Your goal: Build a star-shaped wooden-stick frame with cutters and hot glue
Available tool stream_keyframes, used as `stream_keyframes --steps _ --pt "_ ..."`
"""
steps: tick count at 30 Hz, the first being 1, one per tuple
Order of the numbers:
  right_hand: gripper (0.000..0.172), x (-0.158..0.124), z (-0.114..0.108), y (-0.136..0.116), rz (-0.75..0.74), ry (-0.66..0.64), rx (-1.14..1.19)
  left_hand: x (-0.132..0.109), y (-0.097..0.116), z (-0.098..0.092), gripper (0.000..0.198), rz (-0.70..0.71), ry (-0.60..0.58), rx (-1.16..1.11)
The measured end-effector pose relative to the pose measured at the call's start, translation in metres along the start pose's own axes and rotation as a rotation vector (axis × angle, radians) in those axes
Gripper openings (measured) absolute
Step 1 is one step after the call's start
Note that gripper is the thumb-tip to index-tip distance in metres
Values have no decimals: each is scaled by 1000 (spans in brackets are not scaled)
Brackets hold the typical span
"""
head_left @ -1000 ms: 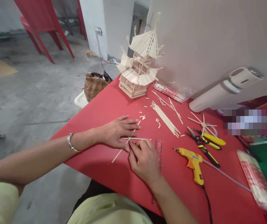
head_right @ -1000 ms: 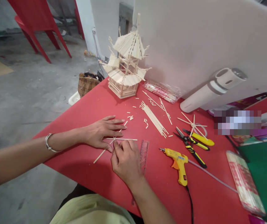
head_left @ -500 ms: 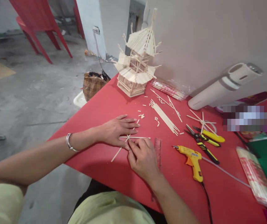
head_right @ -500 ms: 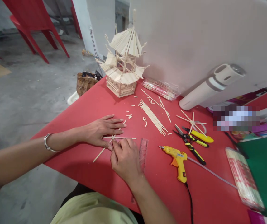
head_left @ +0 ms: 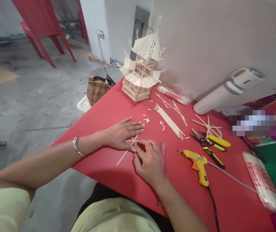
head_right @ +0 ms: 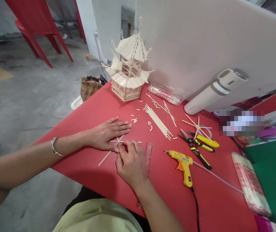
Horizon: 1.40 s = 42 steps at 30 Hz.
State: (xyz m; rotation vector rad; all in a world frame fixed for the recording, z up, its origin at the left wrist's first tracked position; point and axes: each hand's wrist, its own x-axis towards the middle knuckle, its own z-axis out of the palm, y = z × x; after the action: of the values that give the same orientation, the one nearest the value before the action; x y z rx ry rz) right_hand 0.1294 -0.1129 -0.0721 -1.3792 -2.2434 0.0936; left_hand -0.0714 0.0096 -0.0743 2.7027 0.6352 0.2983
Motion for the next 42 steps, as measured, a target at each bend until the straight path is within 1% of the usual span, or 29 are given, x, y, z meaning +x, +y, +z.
stream_keyframes --steps 3,8,14,19,23,26,28,30,32,33,35,37,38,40,42 --pt "36 -2 1 0 -1 -17 7 0 0 0 88 -13 -20 0" --pt "37 -3 2 1 14 -6 -20 0 -1 1 89 -5 -16 -14" --pt "36 0 -2 0 33 -25 40 1 0 0 87 -6 -19 -29" --pt "34 2 -5 0 34 8 89 1 0 -1 85 5 -12 -24" --pt "30 1 -5 0 23 41 84 1 0 0 84 -8 -30 -20" --pt "27 2 -11 0 30 43 49 2 0 -1 83 -5 -29 -14" --pt "24 0 -19 2 29 59 6 2 0 -1 82 10 -19 -11" --pt "23 -7 -30 9 33 101 -44 3 0 -2 82 23 -16 -8" --pt "23 -24 -43 23 75 166 -104 3 -1 -2 82 26 -22 -3" --pt "23 -35 -50 32 118 203 -147 3 -1 -1 83 25 -25 -1" --pt "22 -63 -64 54 264 296 -268 4 -1 -1 83 22 -25 4" --pt "27 -90 -77 73 414 340 -395 4 -1 -1 84 19 -21 9" --pt "29 -101 -82 79 452 353 -436 4 -1 0 84 17 -17 12" --pt "31 -113 -88 79 485 348 -447 4 -1 0 84 17 -10 17" --pt "27 -109 -86 64 443 340 -369 4 -1 1 85 20 -1 24"
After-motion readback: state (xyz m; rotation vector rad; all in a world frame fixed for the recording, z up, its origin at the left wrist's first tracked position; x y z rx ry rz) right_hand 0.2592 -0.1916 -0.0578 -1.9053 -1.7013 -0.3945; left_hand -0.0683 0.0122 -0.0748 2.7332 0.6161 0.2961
